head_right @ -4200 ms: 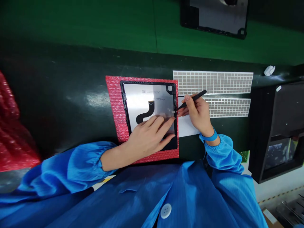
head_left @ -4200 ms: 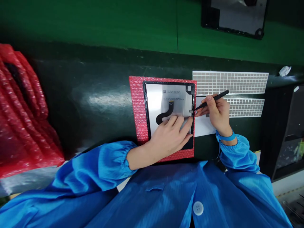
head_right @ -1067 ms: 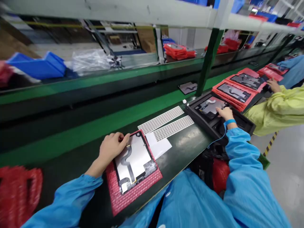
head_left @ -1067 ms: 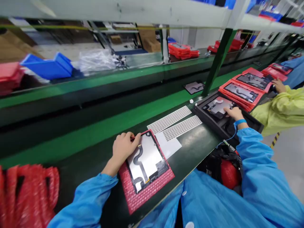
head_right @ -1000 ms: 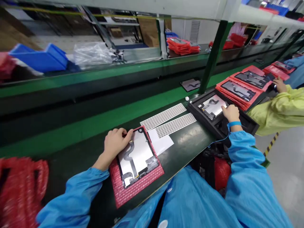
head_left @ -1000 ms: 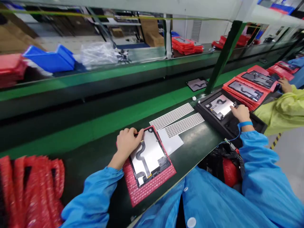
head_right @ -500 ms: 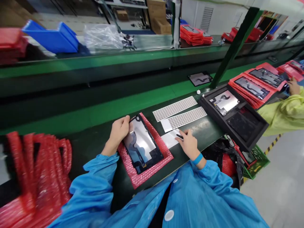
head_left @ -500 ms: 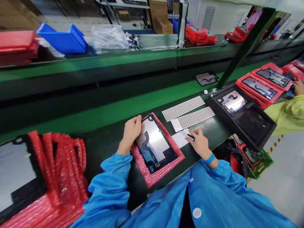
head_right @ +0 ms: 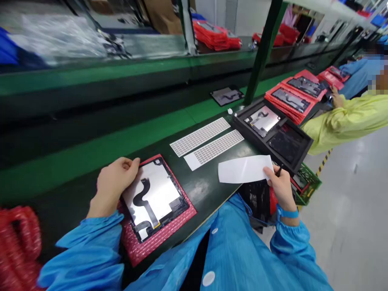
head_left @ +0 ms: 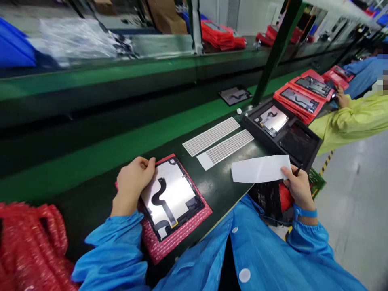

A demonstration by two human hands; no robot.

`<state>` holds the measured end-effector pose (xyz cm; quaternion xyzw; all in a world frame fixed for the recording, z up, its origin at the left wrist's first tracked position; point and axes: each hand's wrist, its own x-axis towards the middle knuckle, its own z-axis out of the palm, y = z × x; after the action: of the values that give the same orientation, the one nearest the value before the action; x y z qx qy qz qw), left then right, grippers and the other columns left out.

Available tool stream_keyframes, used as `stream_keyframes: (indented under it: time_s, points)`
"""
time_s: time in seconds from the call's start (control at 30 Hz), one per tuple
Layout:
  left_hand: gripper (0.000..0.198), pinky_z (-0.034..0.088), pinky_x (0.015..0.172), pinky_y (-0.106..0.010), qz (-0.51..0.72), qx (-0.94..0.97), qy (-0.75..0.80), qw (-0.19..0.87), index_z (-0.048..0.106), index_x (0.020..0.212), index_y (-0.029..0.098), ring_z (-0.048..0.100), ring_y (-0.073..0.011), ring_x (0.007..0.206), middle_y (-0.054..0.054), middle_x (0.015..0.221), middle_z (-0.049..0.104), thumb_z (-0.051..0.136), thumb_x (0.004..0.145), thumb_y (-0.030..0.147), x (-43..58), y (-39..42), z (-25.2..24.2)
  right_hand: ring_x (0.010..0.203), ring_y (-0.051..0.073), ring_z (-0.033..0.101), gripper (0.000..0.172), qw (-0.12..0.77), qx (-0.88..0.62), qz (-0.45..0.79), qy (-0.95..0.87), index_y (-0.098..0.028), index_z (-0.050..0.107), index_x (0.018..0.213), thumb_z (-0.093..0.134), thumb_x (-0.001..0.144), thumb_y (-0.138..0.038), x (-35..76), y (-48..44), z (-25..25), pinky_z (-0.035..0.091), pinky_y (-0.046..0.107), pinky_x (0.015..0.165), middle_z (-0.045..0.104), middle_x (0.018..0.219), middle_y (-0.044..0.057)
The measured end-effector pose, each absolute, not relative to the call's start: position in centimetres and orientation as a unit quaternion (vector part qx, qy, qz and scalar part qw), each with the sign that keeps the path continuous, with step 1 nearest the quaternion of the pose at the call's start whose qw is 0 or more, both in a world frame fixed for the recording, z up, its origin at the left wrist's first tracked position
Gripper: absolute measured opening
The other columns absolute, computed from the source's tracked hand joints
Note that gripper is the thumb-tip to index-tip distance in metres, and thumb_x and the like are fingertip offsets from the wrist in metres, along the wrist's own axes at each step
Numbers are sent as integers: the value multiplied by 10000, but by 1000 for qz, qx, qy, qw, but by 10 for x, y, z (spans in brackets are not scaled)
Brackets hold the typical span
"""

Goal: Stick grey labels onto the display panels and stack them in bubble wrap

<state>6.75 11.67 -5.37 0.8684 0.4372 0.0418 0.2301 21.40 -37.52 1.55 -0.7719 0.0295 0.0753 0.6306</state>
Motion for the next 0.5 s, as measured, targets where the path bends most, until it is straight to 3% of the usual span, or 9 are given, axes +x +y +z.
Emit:
stream_keyframes:
  time_s: [0.1,0.17,0.2,0.23,0.3,0.33,0.37,0.43,0.5]
  points:
    - [348,516,1023,-547,104,871,404,258,676,1071,167,651,-430,1220,-201,1165,737,605,935,480,67,89,-34,495,94,443,486,633,-769,90,-10,-150,799,892,922,720,-587,219,-366,31,337,220,432,652,640,9]
    - [598,473,1169,-474,140,875,353,300,666,1332,187,590,-368,1399,-173,1435,683,755,855,537,55,59,-16,525,134,541,490,612,-776,136,-66,-145,822,891,948,692,-574,226,-345,35,424,241,451,718,682,44]
    - [798,488,1168,-421,154,872,336,321,636,1430,233,621,-332,1375,-129,1461,684,864,751,582,47,40,-6,542,161,586,489,596,-777,173,-106,-144,832,885,957,680,-570,232,-329,36,466,257,466,737,692,56]
    - [1024,530,1119,-374,155,872,288,363,579,1526,286,684,-295,1291,-89,1432,711,951,631,618,39,20,3,550,181,616,492,578,-774,209,-150,-144,841,891,953,685,-577,236,-309,36,490,268,470,748,690,62]
    - [1365,579,1046,-415,125,826,58,547,226,1755,256,736,-313,1210,-170,1458,690,971,668,614,25,-19,18,578,220,674,530,537,-762,273,-238,-144,854,927,923,712,-624,239,-261,37,522,276,474,771,702,74]
    - [1356,605,981,-397,126,787,9,603,106,1777,251,769,-290,1125,-160,1396,727,929,757,597,18,-34,24,619,240,710,556,513,-755,300,-279,-143,858,958,902,732,-649,235,-234,37,550,279,498,794,741,85]
    - [1253,611,962,-387,152,765,-5,626,79,1781,225,778,-279,1103,-161,1375,737,865,857,539,10,-45,28,672,256,741,580,486,-748,321,-318,-142,857,992,879,753,-671,226,-208,37,581,282,536,818,798,97]
    - [913,600,995,-371,262,743,53,613,306,1739,200,761,-269,1161,-154,1398,733,742,961,391,-18,-54,26,788,276,780,618,430,-733,347,-397,-145,850,1045,857,772,-699,201,-164,37,630,282,634,851,922,117]
    - [610,584,1039,-370,425,689,191,555,644,1521,202,737,-281,1217,-128,1394,748,727,924,300,-67,-54,9,911,288,796,637,385,-710,348,-476,-159,830,1118,853,783,-700,172,-132,35,650,283,750,863,1009,119]
